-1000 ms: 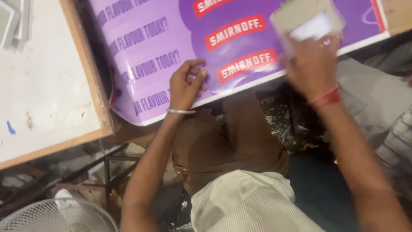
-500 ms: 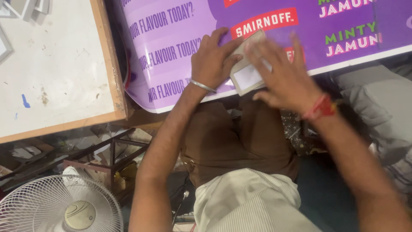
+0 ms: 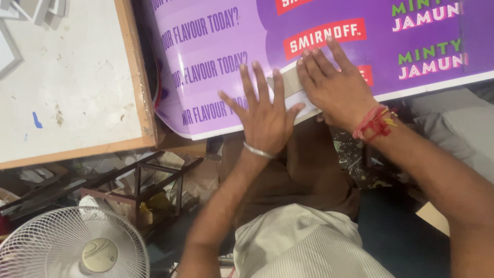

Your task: The person sits on the floor and assembles small square photo frames by hand. They repeatedly place a white backing sheet into the frame, press the edges to secure it, and set the completed frame aside on a nearby surface.

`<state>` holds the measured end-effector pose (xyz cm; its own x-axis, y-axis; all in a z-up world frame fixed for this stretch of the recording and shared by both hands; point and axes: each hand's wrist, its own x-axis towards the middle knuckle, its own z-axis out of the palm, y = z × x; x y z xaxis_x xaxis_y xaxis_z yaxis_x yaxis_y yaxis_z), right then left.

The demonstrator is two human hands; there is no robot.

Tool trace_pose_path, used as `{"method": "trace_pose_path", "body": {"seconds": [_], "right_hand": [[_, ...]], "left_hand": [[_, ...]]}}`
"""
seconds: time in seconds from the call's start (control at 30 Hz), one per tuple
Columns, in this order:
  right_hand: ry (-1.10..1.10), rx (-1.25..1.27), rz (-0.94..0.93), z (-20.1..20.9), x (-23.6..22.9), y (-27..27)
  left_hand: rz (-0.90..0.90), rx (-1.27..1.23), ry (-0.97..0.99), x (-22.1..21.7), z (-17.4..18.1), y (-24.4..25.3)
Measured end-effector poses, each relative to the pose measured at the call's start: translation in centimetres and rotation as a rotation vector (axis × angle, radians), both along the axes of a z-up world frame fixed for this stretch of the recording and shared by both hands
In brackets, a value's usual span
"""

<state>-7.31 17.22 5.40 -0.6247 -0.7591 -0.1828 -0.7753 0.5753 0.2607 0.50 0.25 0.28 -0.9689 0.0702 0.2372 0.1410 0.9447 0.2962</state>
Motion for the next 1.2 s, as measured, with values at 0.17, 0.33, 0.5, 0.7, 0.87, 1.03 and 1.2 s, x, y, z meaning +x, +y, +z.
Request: {"method": "trace_pose_path", "body": {"seconds": [0.17,0.33,0.5,0.7,0.87,1.03,1.2], "right_hand": [[-0.005,-0.077,-0.04,-0.4,0.6,-0.4],[-0.012,-0.029,-0.05,0.2,0.9,-0.5],[-0.05,-0.1,-0.092,-0.1,1.4,-0.4],[-0.047,-0.211,-0.158,0.0,1.6,-0.8],[-0.124,-0.295,-0.381,-0.1,5.5,-0.7],[-0.111,-0.249,-0.392,1.2,10.1,-1.3],[-0.194,-0.263,-0.321,3.0,11.0,-1.3]], "left_hand": [[0.123,0.056,-0.064,1.1,-0.1,1.7],[0.152,0.075,-0.023,1.0,-0.6,3.0],[0.179,0.254,-0.108,0.8,-1.5,3.5],[0.2,0.437,0.105,1.9,-1.7,2.1],[0.429,0.58,-0.013,6.5,-2.6,2.2],[0.417,0.786,0.056,4.4,-2.7,-0.3],[-0.051,0.437,0.177,-0.2,-0.6,-2.2]]}}
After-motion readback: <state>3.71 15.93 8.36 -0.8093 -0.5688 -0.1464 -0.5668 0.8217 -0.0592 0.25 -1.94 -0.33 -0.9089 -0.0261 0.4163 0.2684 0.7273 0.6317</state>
